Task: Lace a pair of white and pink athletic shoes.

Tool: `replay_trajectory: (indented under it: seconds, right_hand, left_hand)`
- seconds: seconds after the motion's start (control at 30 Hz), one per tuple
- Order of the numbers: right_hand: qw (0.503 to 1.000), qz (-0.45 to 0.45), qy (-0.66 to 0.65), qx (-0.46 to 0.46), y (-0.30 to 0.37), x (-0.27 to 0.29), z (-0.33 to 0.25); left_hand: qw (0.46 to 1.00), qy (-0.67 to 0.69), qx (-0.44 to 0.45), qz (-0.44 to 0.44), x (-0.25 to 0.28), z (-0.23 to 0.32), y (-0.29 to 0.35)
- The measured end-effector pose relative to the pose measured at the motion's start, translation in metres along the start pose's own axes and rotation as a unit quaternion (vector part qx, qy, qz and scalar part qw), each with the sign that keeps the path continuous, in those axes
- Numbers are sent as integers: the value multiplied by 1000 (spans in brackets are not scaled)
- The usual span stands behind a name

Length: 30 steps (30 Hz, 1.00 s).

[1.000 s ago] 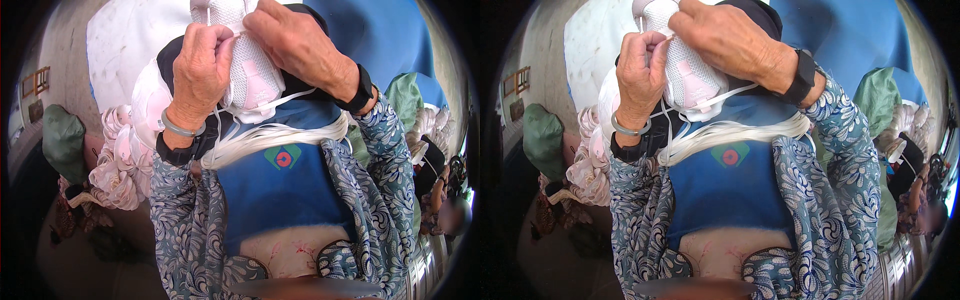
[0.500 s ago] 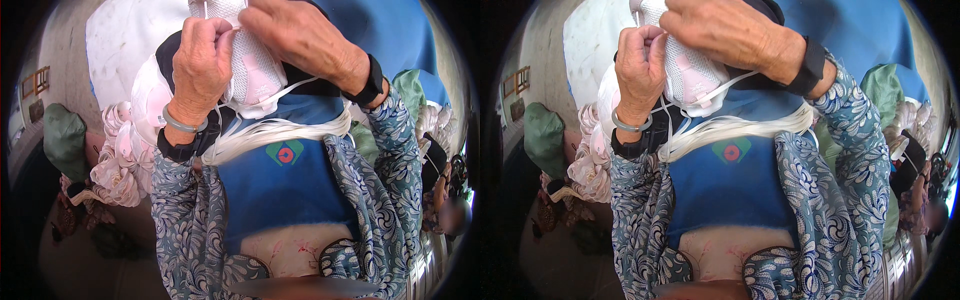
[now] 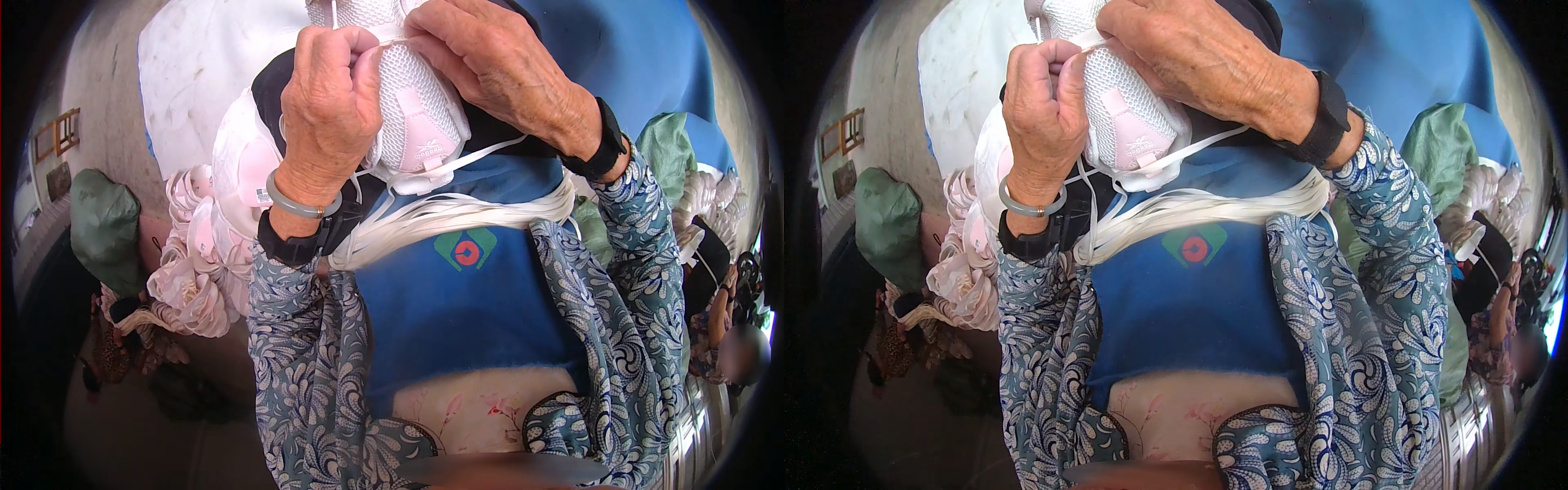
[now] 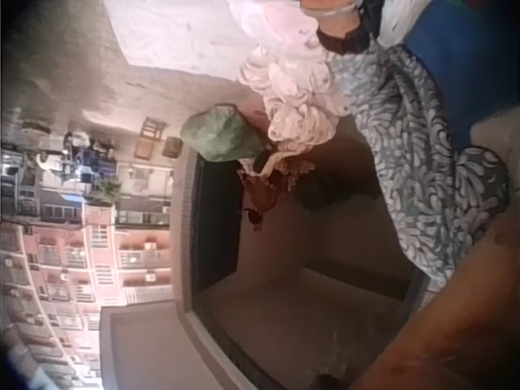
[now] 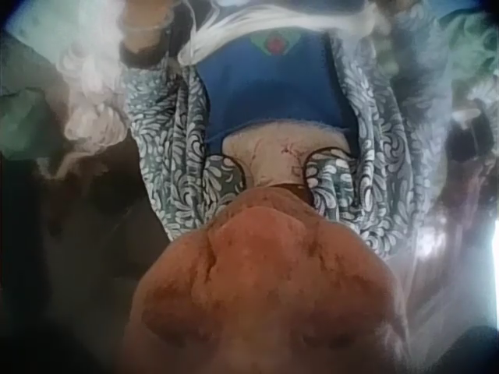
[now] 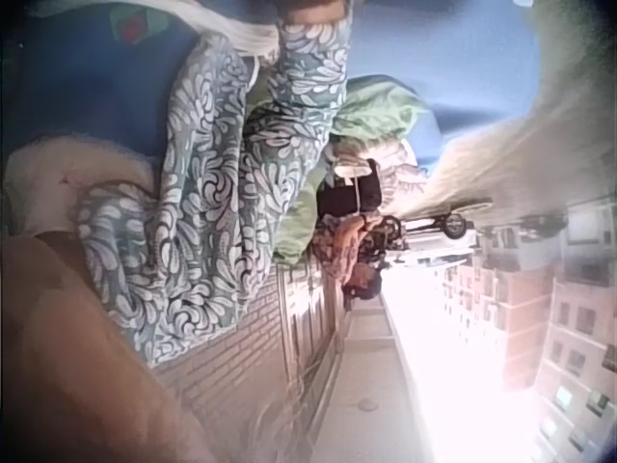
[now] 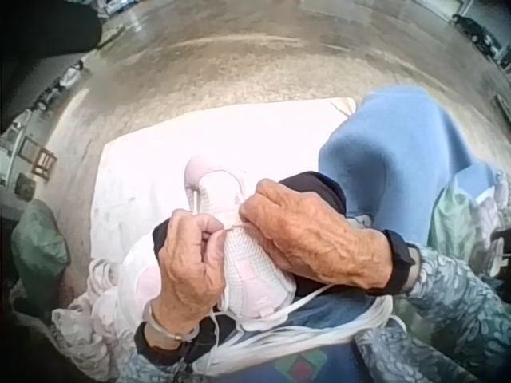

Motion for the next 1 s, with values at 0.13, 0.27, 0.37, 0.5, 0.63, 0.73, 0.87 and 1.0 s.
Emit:
replay_trajectory:
  seconds: [0.13, 0.27, 0.37, 0.5, 0.63, 0.73, 0.87, 1.0]
  right_hand:
    - [993, 78, 19, 83, 3, 15, -19]
    - [976, 142, 49, 158, 7, 18, -25]
    - [976, 140, 51, 158, 7, 18, -26]
    - [1000, 2, -9, 12, -1, 6, -9]
    - [994, 59, 34, 90, 0, 11, -17]
    - [994, 42, 44, 95, 1, 14, -24]
    - [995, -26, 53, 86, -4, 7, -22]
    - [994, -11, 88, 70, -5, 8, -21]
  left_hand:
    - [1000, 1, 1, 3, 1, -2, 1]
    - [1000, 2, -2, 3, 0, -3, 1]
    - [1000, 6, -6, 7, 0, -2, 1]
    - [1000, 1, -6, 10, 1, -3, 3]
    - [1000, 2, -11, 12, 0, -1, 1]
    - [1000, 3, -10, 13, 0, -1, 1]
    - [1000, 2, -5, 12, 0, -3, 3]
    - [1000, -8, -11, 19, -1, -2, 2]
Point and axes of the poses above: each hand's wrist, its own y-axis away from the middle knuckle, its own x-axis out of the back of the hand, z = x × y, the point moved 10 cm from there along -y, towards the middle knuckle, and after that the axes turned 5 degrees about -z, right-handed, at the moved point
